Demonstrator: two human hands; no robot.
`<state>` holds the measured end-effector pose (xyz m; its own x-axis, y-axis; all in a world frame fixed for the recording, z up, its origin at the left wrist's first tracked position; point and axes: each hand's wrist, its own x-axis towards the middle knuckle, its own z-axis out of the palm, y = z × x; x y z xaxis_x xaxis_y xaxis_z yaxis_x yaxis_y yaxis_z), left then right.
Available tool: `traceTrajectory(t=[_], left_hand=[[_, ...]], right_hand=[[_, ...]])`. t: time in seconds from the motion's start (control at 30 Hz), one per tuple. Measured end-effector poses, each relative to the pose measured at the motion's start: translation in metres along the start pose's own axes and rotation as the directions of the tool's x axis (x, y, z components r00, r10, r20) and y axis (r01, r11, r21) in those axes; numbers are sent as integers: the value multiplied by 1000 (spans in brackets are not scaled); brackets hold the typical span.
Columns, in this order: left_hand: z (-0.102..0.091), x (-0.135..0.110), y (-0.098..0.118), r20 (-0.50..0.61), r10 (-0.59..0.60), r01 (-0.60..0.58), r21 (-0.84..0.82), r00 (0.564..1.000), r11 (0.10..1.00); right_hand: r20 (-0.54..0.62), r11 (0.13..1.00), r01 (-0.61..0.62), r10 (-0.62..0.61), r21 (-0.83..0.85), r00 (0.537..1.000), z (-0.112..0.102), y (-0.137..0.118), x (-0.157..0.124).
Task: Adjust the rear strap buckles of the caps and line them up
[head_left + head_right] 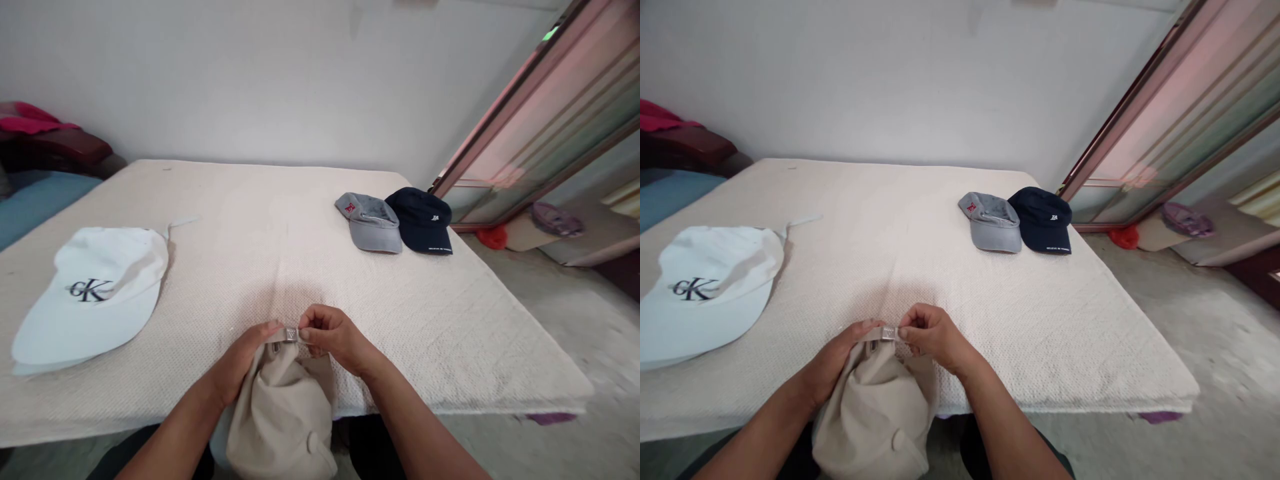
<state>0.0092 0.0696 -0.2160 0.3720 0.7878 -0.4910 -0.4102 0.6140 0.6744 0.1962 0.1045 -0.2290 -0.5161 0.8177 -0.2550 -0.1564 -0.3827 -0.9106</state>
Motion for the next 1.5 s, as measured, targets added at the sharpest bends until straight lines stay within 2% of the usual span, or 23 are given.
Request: traceTrajectory(t=[0.13,0.27,0.47,0.57,0.77,0.97,1.1,1.2,1.33,1.5], left_hand=[[2,-2,3,60,-46,50,-84,997,995],[3,-1,5,68,-82,91,-134,994,987],[0,1,3,1,-92,92,-36,996,995],[-2,2,4,4,-52,52,24,999,998],[-1,4,4,47,-26,20,112,999,994],[-2,3,0,-22,-6,8,83,1000,996],[-4,2,1,45,-36,24,232,998,972],[-5,1,3,35,-49,37,297,998,954],[-9,1,1,6,-68,64,278,998,958],[-8,-1,1,69,-51,40,152,996,988]], right_hand=[[-31,999,30,-29,29,999,3,-5,0],[-13,999,35,-35,24,999,7,-6,-2],[8,995,52,-52,83,999,14,-5,-1],[-3,996,48,-48,77,999,14,-5,-1],[-6,1000,-1,1,-6,1000,14,-4,1],[0,993,-83,84,-84,996,11,-4,2],[21,994,-104,104,-32,994,10,-3,2],[54,994,-112,110,21,992,10,-2,2],[97,990,-133,127,56,987,9,-1,2],[111,989,-140,134,39,985,10,-1,2]])
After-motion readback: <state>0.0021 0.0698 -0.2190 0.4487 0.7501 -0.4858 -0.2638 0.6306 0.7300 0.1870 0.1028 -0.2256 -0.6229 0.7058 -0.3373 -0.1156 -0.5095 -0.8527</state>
